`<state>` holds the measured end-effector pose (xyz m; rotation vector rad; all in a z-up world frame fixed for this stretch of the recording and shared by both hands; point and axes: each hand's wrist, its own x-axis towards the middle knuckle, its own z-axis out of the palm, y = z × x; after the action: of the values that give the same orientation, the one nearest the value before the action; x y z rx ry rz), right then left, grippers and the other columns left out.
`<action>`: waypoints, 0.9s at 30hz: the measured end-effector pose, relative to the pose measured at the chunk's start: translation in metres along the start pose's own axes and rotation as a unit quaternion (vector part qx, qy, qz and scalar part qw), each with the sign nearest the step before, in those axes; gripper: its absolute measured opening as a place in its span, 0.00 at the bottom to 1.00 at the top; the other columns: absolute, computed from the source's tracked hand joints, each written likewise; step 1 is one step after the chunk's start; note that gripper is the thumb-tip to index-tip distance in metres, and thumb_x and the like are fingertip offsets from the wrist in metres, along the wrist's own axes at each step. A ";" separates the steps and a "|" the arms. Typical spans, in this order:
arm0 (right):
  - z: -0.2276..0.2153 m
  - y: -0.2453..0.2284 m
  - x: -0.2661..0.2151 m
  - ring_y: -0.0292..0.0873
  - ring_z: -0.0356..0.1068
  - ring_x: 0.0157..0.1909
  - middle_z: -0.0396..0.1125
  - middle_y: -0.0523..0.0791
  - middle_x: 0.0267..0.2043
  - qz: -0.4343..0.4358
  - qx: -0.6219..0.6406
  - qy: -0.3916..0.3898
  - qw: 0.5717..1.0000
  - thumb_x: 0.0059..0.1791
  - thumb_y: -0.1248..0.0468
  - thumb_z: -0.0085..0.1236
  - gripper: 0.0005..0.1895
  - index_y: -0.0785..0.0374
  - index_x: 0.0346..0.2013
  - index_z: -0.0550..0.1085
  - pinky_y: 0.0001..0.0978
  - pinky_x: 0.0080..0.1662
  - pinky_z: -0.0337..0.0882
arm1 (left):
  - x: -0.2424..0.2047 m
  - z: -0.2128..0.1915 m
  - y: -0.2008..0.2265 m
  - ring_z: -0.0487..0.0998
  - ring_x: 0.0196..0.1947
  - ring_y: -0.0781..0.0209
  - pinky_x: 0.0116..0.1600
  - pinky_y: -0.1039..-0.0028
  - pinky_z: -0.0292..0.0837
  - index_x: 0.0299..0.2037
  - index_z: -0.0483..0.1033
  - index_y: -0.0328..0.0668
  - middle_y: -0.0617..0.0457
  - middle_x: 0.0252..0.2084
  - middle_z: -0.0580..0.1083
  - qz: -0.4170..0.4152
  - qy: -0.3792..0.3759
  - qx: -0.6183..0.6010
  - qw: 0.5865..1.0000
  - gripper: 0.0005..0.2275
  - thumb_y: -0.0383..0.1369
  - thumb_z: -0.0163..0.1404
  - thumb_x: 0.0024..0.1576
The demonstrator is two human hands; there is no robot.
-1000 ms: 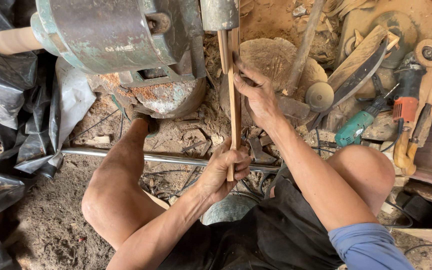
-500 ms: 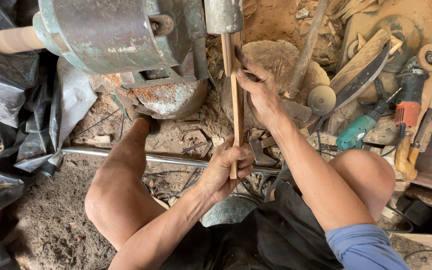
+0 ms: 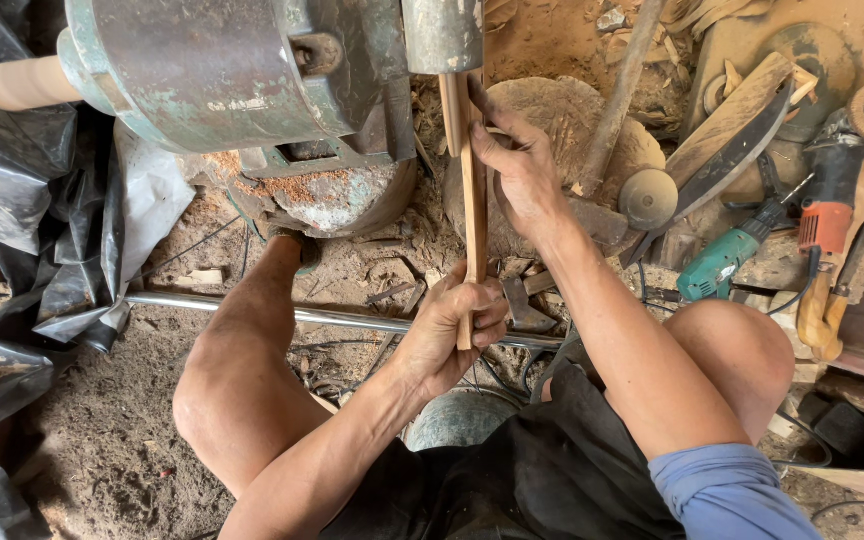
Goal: The person shapes a wooden piece using a grinding machine, repeatedly pressing the edges and surfaces against the rotating wheel. The person then uses an angle grinder to smooth the surface of the wood.
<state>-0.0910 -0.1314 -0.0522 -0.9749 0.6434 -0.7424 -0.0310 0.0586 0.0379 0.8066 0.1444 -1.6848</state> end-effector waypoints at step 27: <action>-0.001 -0.055 -0.065 0.60 0.63 0.71 0.63 0.53 0.70 0.053 0.176 -0.081 0.980 0.53 0.47 0.45 0.37 0.64 0.73 0.59 0.58 0.70 0.65 | -0.007 -0.022 -0.049 0.75 0.41 0.43 0.48 0.62 0.83 0.66 0.48 0.18 0.26 0.53 0.69 0.115 0.086 0.496 0.856 0.46 0.45 0.64 0.48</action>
<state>-0.1444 -0.1007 0.0063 -0.6615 0.4008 -0.6486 -0.0656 0.0900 0.0094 1.6593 -0.7426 -1.3905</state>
